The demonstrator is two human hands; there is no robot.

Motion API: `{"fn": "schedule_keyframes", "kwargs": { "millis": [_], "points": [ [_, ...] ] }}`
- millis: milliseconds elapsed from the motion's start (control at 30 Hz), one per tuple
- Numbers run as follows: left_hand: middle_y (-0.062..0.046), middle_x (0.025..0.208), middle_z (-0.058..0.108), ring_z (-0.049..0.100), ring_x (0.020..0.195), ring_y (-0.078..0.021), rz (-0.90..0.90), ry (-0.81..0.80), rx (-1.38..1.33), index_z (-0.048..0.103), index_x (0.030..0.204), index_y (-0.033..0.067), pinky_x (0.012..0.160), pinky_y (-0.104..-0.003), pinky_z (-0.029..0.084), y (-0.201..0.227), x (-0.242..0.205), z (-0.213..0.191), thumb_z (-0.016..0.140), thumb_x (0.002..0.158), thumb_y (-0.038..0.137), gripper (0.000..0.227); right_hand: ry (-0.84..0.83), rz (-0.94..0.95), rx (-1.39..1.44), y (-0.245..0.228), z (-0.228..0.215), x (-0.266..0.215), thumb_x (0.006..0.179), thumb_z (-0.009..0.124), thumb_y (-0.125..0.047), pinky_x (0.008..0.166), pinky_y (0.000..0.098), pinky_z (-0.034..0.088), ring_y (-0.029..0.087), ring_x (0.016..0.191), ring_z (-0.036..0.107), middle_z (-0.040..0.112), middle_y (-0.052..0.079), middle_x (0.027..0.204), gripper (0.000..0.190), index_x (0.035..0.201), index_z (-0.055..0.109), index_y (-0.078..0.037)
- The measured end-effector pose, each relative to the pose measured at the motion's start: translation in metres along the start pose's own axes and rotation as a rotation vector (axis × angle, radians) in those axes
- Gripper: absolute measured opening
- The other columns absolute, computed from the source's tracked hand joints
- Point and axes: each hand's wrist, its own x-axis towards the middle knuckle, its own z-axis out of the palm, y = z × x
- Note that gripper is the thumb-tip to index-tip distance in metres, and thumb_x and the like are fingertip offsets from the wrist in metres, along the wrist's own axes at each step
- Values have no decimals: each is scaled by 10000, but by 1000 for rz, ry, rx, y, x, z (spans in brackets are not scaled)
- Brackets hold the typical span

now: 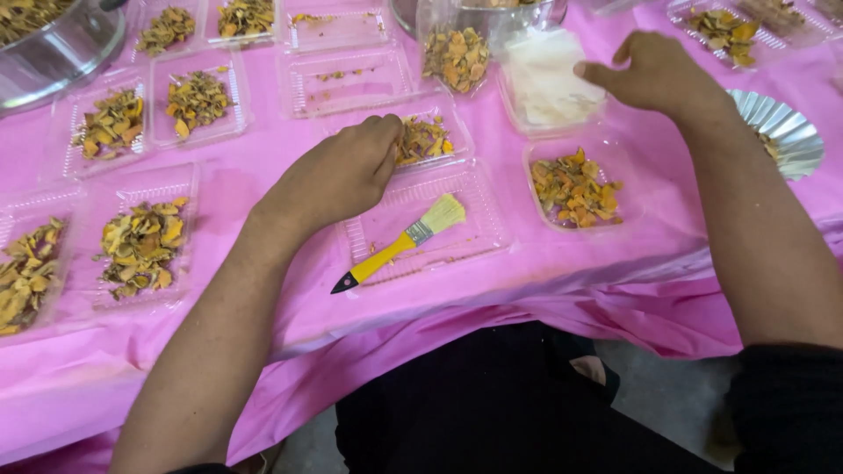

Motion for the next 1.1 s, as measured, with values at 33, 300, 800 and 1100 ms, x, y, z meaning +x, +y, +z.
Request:
{"fn": "schedule_keyframes", "kwargs": {
  "millis": [33, 300, 800, 1100],
  "points": [
    [-159, 877, 606, 558, 704, -348, -1, 5, 6, 485, 967, 54, 612, -503, 413, -1, 0, 1, 353, 1091, 157, 209, 5, -5, 3, 14, 8, 13, 1059, 581, -585, 1071, 565, 399, 432, 1305, 500, 531, 283, 1436, 726, 1368, 523, 70],
    [-158, 987, 621, 598, 814, -357, 26, 51, 0, 528, 1103, 47, 674, -484, 451, -6, -3, 1, 387, 1041, 103, 164, 276, -158, 257, 56, 33, 43, 1018, 842, -246, 620, 396, 422, 180, 711, 486, 546, 34, 813, 373, 796, 581, -98],
    [-13, 876, 573, 406, 590, -73, -148, 272, -809, 456, 1254, 80, 509, -244, 435, 119, -91, -9, 545, 1010, 321, 354, 333, -853, 675, -6, 32, -179, 1040, 509, -97, 469, 164, 622, 87, 575, 730, 701, 54, 681, 235, 863, 643, -20],
    [-35, 1094, 662, 647, 1015, -167, 27, 11, -802, 613, 1186, 94, 911, -299, 493, 106, -163, 72, 500, 1054, 307, 275, -593, -817, 650, 15, 93, -221, 978, 611, -284, 512, 253, 511, 79, 594, 660, 728, -46, 706, 249, 1002, 827, -162]
  ]
}}
